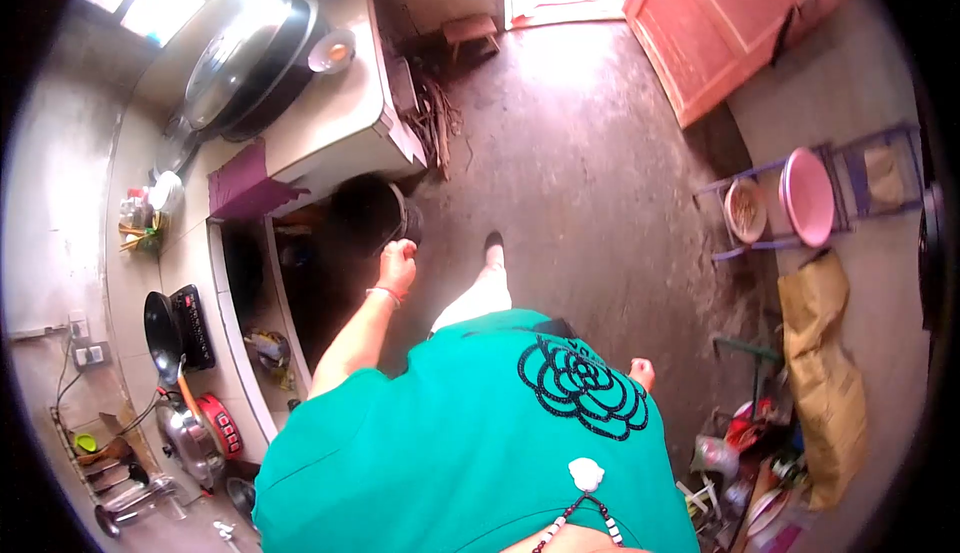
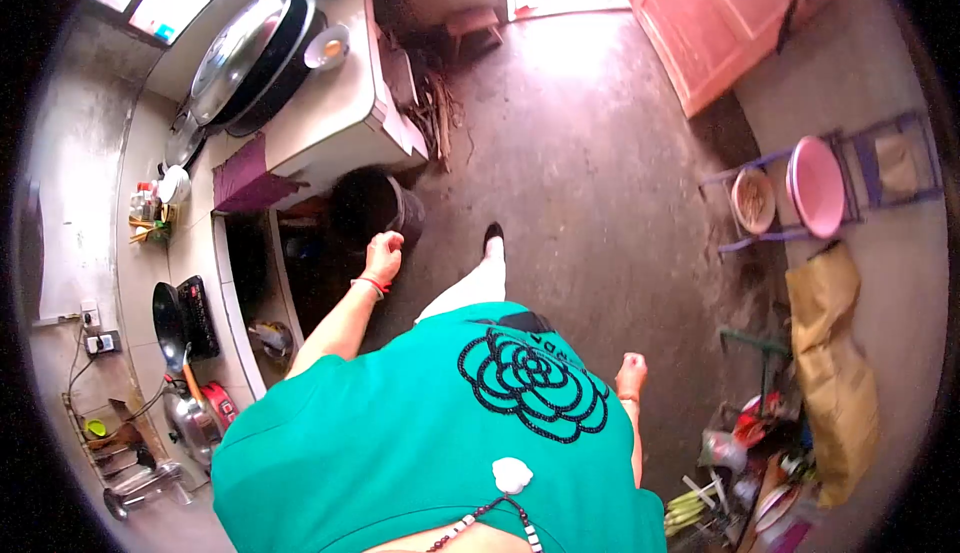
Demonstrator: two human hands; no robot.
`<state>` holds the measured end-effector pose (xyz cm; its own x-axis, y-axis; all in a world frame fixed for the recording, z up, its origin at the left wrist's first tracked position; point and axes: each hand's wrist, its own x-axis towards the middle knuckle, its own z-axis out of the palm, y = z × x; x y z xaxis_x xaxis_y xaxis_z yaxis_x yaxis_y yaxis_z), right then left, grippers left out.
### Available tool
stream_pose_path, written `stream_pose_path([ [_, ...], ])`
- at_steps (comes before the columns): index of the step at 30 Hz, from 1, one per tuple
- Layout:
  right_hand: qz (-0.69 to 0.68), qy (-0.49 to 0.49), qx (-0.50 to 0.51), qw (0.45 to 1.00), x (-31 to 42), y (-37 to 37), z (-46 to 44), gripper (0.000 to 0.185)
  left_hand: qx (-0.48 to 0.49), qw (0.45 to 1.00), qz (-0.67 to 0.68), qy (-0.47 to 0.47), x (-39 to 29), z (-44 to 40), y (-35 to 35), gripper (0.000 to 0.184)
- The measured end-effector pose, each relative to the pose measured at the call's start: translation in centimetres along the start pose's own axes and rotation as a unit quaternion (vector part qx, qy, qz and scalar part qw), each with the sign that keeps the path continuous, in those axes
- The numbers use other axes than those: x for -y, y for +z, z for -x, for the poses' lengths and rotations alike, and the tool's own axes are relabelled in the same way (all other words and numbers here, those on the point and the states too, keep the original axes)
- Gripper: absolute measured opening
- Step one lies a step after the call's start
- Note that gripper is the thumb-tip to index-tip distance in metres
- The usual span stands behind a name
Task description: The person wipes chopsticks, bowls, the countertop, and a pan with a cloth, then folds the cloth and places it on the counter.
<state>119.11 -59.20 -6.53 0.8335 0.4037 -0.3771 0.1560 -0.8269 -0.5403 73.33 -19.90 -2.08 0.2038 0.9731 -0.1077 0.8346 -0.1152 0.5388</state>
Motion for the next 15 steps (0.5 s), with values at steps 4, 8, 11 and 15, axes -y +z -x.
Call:
stream_pose_path([
  [4, -0.026, 0.011, 0.095, 0.995, -3.2, 5.0, -7.9, 0.018, 0.054, 0.988, 0.042, -0.141, -2.0, -4.8, -0.9, 0.014],
  [8, 0.028, -0.016, 0.096, 0.995, 3.2, 6.3, -12.0, 0.02, 0.075, 0.995, 0.063, 0.035, 0.5, -9.3, 0.2, 0.032],
  [11, 0.02, -0.025, 0.089, 0.996, 7.7, 6.7, -15.2, 0.021, 0.175, 0.971, 0.161, -0.019, -1.4, -13.6, -2.1, 0.029],
  [15, -0.002, -0.057, 0.086, 0.995, 11.0, 7.1, -19.5, 0.023, 0.126, 0.974, 0.187, 0.017, -4.5, -19.7, -4.2, 0.025],
])
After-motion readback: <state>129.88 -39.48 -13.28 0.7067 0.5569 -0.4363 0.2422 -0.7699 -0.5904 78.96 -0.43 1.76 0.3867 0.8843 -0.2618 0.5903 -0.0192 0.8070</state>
